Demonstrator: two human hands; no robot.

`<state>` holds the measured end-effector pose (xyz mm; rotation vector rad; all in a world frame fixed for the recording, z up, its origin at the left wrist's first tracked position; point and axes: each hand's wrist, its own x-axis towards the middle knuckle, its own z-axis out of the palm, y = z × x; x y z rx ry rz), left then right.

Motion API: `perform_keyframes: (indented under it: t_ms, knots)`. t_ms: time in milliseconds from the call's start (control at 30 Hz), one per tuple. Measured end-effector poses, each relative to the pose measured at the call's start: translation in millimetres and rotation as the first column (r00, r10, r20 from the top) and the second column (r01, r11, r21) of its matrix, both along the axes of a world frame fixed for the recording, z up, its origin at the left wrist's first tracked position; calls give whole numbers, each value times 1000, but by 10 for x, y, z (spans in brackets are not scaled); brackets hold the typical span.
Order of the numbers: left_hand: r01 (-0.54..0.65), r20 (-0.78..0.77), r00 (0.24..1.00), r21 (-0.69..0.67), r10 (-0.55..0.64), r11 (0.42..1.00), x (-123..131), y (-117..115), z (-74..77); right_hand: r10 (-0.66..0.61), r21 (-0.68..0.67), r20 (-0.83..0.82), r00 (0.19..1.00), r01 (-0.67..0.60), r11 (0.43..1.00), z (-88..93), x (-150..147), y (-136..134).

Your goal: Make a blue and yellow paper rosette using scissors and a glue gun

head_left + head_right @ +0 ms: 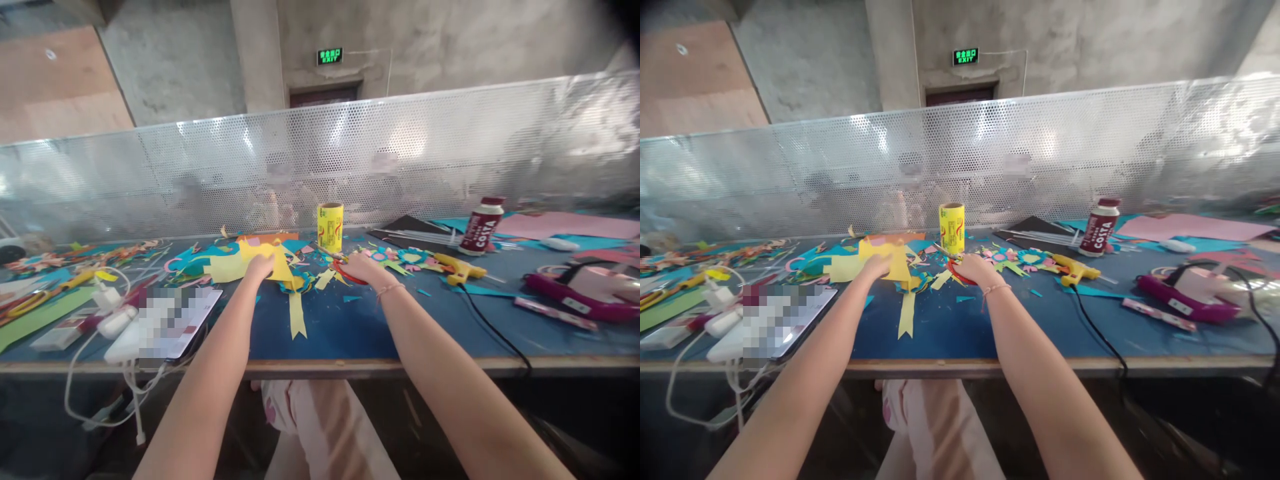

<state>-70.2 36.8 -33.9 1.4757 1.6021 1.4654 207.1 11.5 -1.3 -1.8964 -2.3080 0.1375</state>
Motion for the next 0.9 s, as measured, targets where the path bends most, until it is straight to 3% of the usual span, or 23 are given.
perform_keyframes:
  t_ms: [100, 133, 200, 233, 300, 367, 467, 600, 767, 900]
  knots:
    - [-130, -290, 949, 7, 126, 992, 90, -128, 101, 36, 8, -65, 997, -36, 999, 5, -65, -54]
    - [-101, -366, 925, 19, 101, 995, 134, -170, 139, 35, 13, -71, 997, -34, 999, 4, -78, -65]
    - [77, -456, 884, -83, -107, 994, 240, -244, 197, 16, 25, -71, 997, -15, 1000, -8, -89, -71]
    - [188, -472, 840, -208, -267, 960, 297, -274, 213, 1, 30, -67, 998, 1, 1000, -19, -88, -67]
    - [322, -448, 726, -449, -522, 833, 402, -322, 223, -18, 33, -58, 998, 20, 999, -41, -81, -54]
    - [332, -438, 651, -570, -620, 752, 476, -357, 216, -18, 32, -52, 998, 20, 999, -55, -77, -45]
    - [296, -469, 617, -606, -632, 738, 513, -387, 216, -18, 26, -43, 999, 19, 999, -59, -86, -47]
    - [354, -456, 602, -585, -656, 730, 491, -403, 251, -32, -7, -6, 999, 32, 999, -71, -80, -38]
    - [325, -501, 610, -548, -614, 771, 497, -405, 247, -75, -47, 51, 996, 78, 996, -138, -2, 8]
    - [406, -507, 614, -453, -604, 793, 574, -411, 179, -90, -22, 79, 993, 92, 996, -167, -22, -59]
